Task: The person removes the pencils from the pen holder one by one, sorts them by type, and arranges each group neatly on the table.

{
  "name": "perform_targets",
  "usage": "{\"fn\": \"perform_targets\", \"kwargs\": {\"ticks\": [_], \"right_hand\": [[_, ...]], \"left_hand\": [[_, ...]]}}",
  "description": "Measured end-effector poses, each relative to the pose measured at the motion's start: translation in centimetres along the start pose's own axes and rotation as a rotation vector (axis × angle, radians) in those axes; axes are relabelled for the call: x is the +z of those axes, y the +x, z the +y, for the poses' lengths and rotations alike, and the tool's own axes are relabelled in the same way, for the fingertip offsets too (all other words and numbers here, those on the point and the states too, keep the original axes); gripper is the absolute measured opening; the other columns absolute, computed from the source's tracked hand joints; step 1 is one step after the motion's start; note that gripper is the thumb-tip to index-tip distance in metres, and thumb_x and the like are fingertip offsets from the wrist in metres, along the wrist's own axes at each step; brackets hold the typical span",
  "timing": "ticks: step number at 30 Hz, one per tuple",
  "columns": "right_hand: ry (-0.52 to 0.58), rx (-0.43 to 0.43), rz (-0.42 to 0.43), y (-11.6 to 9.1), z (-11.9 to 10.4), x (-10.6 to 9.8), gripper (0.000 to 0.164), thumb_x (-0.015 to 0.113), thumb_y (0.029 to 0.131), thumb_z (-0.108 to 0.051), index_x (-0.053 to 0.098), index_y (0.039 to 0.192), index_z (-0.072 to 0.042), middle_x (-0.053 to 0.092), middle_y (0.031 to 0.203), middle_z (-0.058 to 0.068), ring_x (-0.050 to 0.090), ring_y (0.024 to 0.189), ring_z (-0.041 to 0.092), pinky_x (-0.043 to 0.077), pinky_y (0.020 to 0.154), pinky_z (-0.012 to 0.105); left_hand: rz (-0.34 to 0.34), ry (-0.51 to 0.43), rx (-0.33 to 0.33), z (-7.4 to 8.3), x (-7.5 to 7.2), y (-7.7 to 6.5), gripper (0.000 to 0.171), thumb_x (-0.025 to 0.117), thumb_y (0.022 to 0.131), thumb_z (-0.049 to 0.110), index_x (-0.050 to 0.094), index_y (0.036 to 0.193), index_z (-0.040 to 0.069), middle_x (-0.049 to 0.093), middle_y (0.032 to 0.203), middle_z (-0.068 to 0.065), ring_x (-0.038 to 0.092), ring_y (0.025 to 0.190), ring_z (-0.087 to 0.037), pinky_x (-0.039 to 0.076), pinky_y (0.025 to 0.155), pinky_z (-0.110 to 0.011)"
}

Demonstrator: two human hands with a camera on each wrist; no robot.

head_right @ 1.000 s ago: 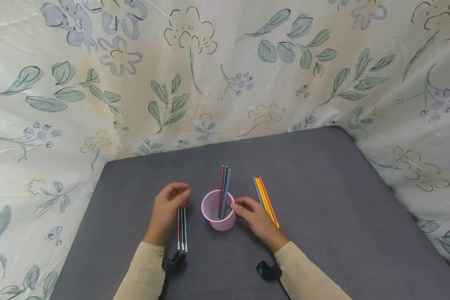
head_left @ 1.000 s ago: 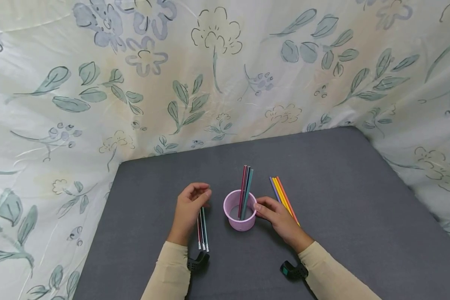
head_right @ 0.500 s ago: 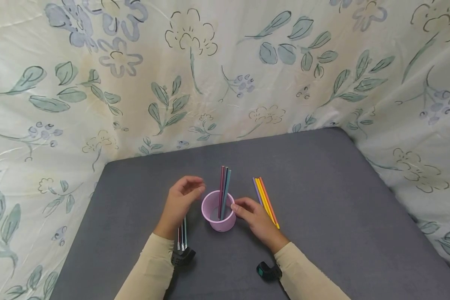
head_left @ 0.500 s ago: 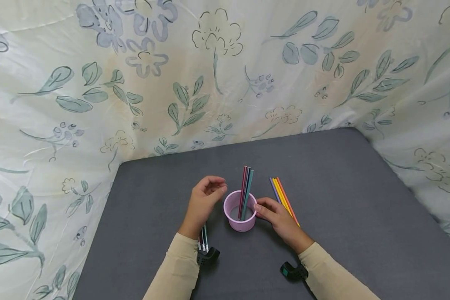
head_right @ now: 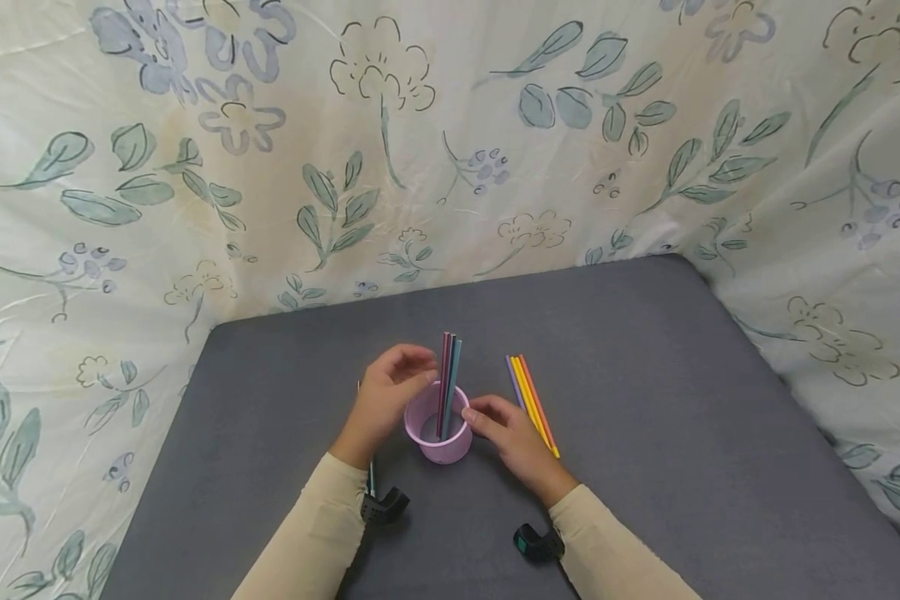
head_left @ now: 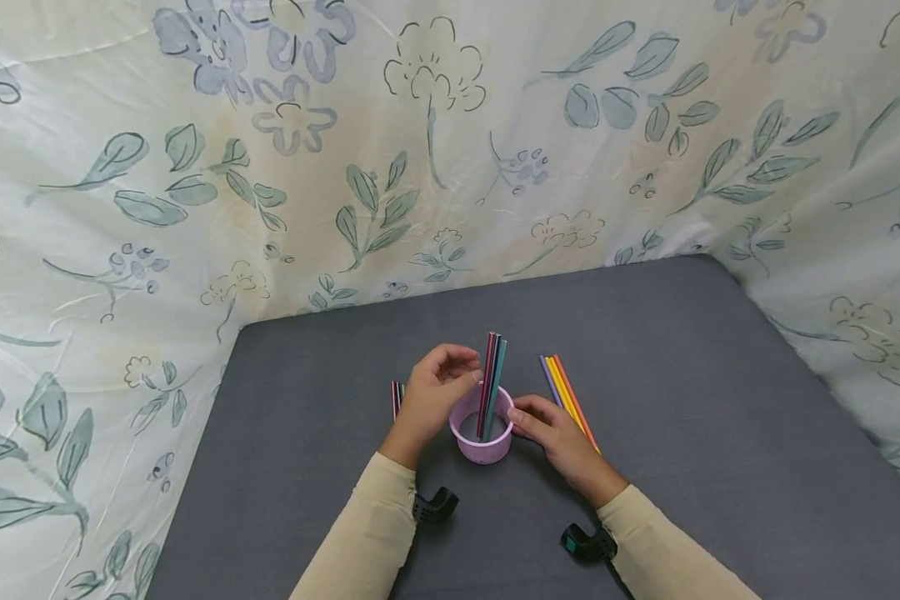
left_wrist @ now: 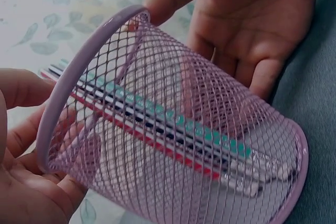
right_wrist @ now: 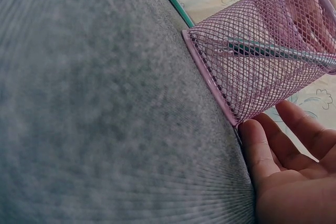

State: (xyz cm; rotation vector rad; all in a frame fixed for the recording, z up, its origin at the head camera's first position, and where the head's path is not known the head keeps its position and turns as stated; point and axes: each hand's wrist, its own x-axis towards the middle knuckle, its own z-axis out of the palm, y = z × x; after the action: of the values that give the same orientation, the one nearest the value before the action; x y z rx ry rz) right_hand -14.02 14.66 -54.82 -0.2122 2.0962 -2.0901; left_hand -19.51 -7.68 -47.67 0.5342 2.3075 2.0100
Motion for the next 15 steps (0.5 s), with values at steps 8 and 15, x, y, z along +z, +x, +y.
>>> {"fn": "perform_targets", "kwargs": {"ticks": [8,15], "right_hand": [[0.005,-0.011,-0.005,0.03,0.12,0.04,0.040,0.062,0.112,-0.025,0.065,0.134,0.008,0.068,0.130,0.023,0.066,0.123,0.038,0.053,0.106,0.039],[0.002,-0.009,0.002,0.03,0.14,0.03,0.040,0.062,0.112,-0.027,0.066,0.134,0.007,0.068,0.130,0.022,0.066,0.123,0.037,0.053,0.107,0.041]], "left_hand": [[-0.028,-0.018,0.025,-0.09,0.79,0.71,0.025,0.077,0.098,0.002,0.072,0.123,0.000,0.073,0.115,-0.011,0.068,0.100,-0.027,0.056,0.084,-0.032],[-0.025,-0.033,0.040,-0.30,1.11,0.92,0.021,0.075,0.098,-0.004,0.072,0.119,-0.002,0.072,0.110,-0.014,0.066,0.096,-0.026,0.056,0.082,-0.029]]}}
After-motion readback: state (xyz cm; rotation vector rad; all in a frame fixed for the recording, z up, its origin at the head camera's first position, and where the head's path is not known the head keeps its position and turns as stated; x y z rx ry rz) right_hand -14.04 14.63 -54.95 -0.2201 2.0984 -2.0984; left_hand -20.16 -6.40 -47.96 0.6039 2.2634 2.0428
